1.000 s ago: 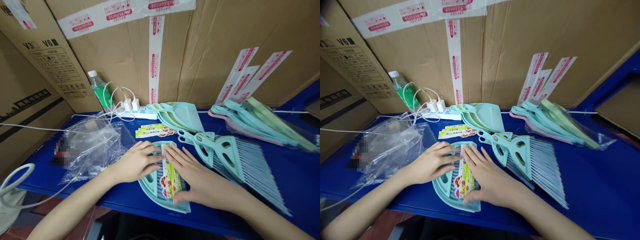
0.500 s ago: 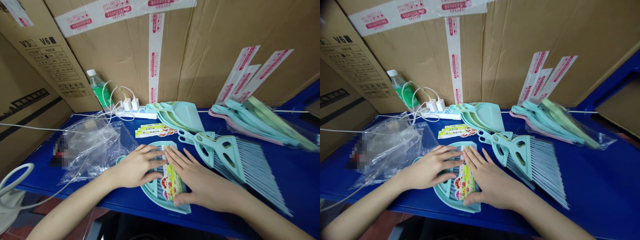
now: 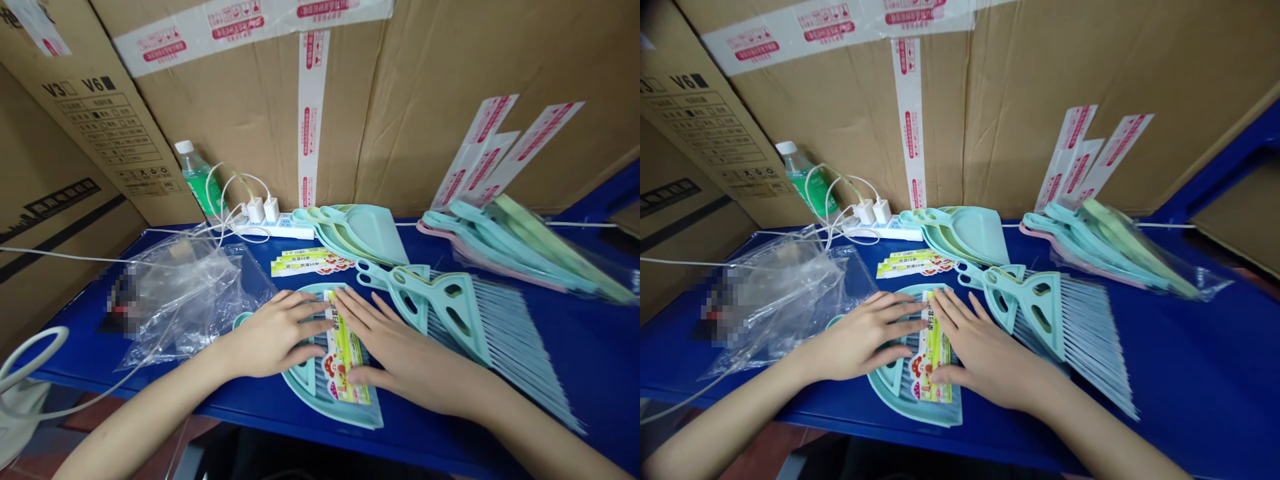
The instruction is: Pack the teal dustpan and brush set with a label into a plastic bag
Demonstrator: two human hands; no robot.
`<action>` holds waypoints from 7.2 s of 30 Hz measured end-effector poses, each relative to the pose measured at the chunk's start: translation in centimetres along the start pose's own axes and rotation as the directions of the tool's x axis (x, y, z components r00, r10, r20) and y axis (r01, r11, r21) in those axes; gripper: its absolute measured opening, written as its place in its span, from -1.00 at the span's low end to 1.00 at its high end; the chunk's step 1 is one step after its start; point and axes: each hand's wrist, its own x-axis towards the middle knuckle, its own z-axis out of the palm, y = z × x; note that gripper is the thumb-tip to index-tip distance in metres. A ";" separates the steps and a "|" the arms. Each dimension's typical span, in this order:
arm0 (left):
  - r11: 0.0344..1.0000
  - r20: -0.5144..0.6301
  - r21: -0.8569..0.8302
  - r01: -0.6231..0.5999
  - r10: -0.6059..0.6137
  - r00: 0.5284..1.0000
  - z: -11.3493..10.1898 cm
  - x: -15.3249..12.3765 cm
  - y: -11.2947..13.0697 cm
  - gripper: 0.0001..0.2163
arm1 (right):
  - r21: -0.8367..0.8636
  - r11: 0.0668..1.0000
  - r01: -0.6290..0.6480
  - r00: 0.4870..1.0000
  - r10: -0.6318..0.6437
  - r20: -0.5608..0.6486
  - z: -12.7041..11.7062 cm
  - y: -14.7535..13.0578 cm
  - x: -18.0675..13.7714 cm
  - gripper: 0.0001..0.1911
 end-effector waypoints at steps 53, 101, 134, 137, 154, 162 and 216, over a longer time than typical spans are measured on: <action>0.836 -0.078 0.413 0.362 -0.364 0.928 -1.7 -14.6 1.5 -0.46 | -0.319 0.943 0.098 0.947 -0.187 -0.262 1.0 0.5 1.7 -0.34; 0.864 -0.123 -0.188 0.466 -0.492 0.862 -1.4 -6.5 -1.1 -0.41 | 0.701 0.711 0.057 0.940 0.199 -0.278 0.4 0.0 1.8 -0.11; 0.778 -0.121 0.083 0.623 -0.612 0.781 -1.8 -6.4 0.8 -0.58 | 0.950 0.305 0.063 0.964 0.229 -0.138 1.3 0.0 2.4 -0.39; 0.799 -0.096 -0.008 0.601 -0.599 0.795 -1.7 -5.6 1.0 -0.56 | 0.954 0.293 0.065 0.965 0.226 -0.135 1.4 -0.1 2.4 -0.36; 0.750 0.011 -0.528 0.400 -0.465 0.885 -0.9 -2.2 2.0 -0.56 | 0.965 0.249 0.077 0.962 0.236 -0.138 1.6 -0.2 2.6 -0.25; 0.783 -0.154 -0.370 0.500 -0.582 0.798 -3.7 -4.7 1.0 -0.74 | 0.972 0.227 0.060 0.960 0.253 -0.119 1.7 -0.1 2.8 -0.21; 0.558 -0.176 -0.322 0.765 -0.829 0.531 -3.1 -8.6 -2.8 -0.67 | 0.907 0.418 -0.045 0.969 0.239 -0.062 1.2 0.6 2.5 -0.37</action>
